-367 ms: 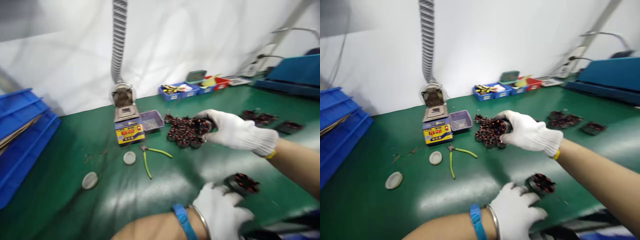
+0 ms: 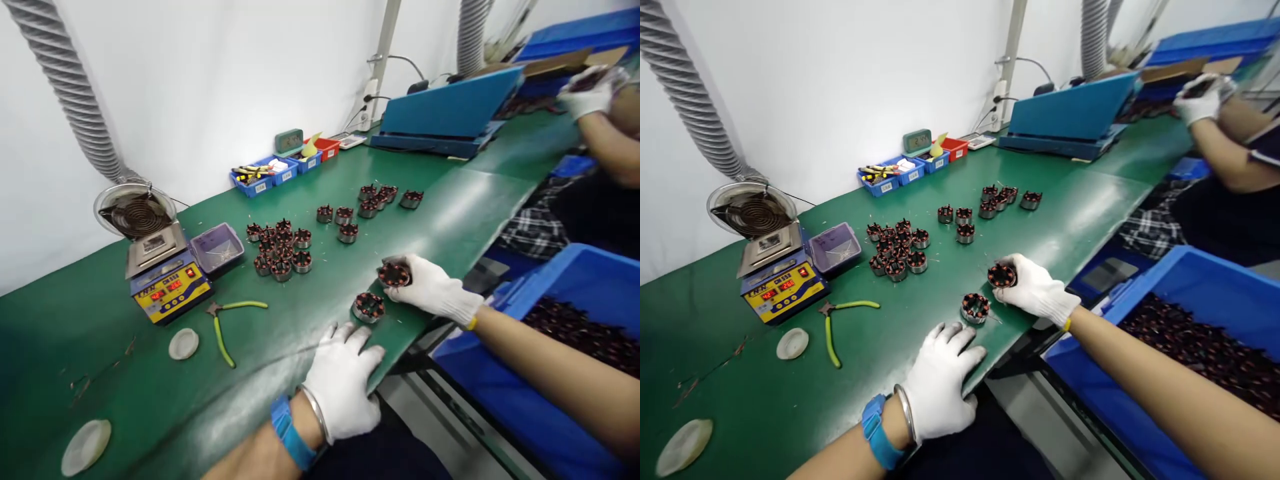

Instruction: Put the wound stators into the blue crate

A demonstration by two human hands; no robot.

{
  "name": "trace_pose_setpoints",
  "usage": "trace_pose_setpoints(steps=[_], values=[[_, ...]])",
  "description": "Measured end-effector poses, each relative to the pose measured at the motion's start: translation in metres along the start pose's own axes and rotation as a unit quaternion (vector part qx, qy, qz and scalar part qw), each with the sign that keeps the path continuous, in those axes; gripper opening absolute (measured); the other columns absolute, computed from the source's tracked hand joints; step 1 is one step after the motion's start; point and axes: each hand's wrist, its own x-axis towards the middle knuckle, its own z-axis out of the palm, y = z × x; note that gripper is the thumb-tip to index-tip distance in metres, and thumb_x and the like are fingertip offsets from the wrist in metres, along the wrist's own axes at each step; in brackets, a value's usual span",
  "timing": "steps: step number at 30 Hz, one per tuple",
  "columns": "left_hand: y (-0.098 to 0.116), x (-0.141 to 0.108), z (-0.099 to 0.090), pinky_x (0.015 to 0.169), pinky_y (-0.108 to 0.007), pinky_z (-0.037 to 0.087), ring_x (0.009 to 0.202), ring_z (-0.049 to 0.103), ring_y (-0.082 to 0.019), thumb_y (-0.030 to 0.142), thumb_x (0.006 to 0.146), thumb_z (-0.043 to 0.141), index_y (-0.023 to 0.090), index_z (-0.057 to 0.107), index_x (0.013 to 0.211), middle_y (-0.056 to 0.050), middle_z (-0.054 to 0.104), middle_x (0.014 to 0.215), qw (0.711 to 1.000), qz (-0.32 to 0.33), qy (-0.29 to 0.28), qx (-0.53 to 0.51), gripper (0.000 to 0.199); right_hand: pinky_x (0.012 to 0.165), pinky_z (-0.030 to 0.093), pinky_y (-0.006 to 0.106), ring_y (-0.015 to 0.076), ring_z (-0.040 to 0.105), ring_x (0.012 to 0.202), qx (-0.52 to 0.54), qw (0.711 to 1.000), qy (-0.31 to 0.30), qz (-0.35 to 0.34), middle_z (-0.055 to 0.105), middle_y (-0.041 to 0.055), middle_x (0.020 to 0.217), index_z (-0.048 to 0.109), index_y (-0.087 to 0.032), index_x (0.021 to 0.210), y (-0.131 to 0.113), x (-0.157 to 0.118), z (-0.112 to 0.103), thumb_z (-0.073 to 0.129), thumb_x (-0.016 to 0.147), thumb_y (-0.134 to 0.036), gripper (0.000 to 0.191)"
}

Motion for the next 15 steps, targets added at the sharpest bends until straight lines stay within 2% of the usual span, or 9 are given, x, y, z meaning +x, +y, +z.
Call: trace_pose_setpoints(steps=[4, 7, 9, 11, 13, 15], values=[[0.004, 0.0, -0.002, 0.119, -0.058, 0.027, 0.139, 0.041, -0.035, 0.036, 0.07, 0.064, 0.023, 0.056, 0.133, -0.01, 0.05, 0.147, 1.0, -0.011, -0.017, 0.009, 0.064, 0.108, 0.049, 0.041, 0.0295, 0.06, 0.124, 0.003, 0.999, -0.021, -0.05, 0.058, 0.0092, 0.138, 0.059, -0.021, 0.129, 0.012, -0.008, 0.01, 0.069, 0.066, -0.051, 0.07], [0.005, -0.001, -0.004, 0.119, -0.057, 0.028, 0.139, 0.041, -0.035, 0.036, 0.071, 0.064, 0.022, 0.056, 0.133, -0.01, 0.051, 0.148, 1.0, -0.015, -0.02, 0.011, 0.064, 0.111, 0.047, 0.045, 0.0313, 0.057, 0.128, 0.003, 0.995, -0.037, -0.091, 0.053, 0.0072, 0.145, 0.054, -0.026, 0.138, 0.021, -0.017, 0.004, 0.07, 0.067, -0.05, 0.077], [0.006, 0.0, -0.005, 0.119, -0.057, 0.028, 0.139, 0.041, -0.035, 0.035, 0.071, 0.064, 0.022, 0.056, 0.134, -0.01, 0.051, 0.148, 1.0, -0.016, -0.021, 0.012, 0.065, 0.11, 0.048, 0.046, 0.0307, 0.055, 0.131, -0.022, 0.988, -0.019, -0.152, 0.047, 0.0074, 0.151, 0.047, -0.028, 0.146, 0.03, -0.024, -0.003, 0.066, 0.073, -0.046, 0.077], [0.006, 0.0, -0.005, 0.119, -0.057, 0.028, 0.139, 0.041, -0.035, 0.035, 0.071, 0.064, 0.022, 0.055, 0.135, -0.01, 0.05, 0.149, 0.999, -0.018, -0.024, 0.017, 0.066, 0.108, 0.05, 0.045, 0.0289, 0.054, 0.133, -0.059, 0.967, -0.009, -0.247, 0.041, 0.0076, 0.156, 0.044, -0.028, 0.148, 0.038, -0.029, -0.007, 0.06, 0.078, -0.038, 0.072], [0.006, 0.001, -0.005, 0.119, -0.058, 0.028, 0.14, 0.04, -0.035, 0.034, 0.07, 0.064, 0.022, 0.055, 0.135, -0.01, 0.05, 0.149, 0.999, -0.018, -0.028, 0.023, 0.066, 0.103, 0.053, 0.041, 0.0265, 0.055, 0.131, -0.089, 0.937, -0.031, -0.335, 0.039, 0.007, 0.157, 0.044, -0.029, 0.148, 0.041, -0.034, -0.009, 0.056, 0.08, -0.03, 0.069], [0.006, 0.001, -0.006, 0.119, -0.058, 0.028, 0.14, 0.04, -0.035, 0.034, 0.07, 0.064, 0.022, 0.055, 0.134, -0.011, 0.05, 0.149, 0.999, -0.018, -0.032, 0.028, 0.066, 0.095, 0.056, 0.037, 0.0255, 0.059, 0.125, -0.12, 0.915, -0.063, -0.381, 0.042, 0.0074, 0.155, 0.044, -0.03, 0.149, 0.036, -0.038, -0.011, 0.054, 0.08, -0.024, 0.069]])
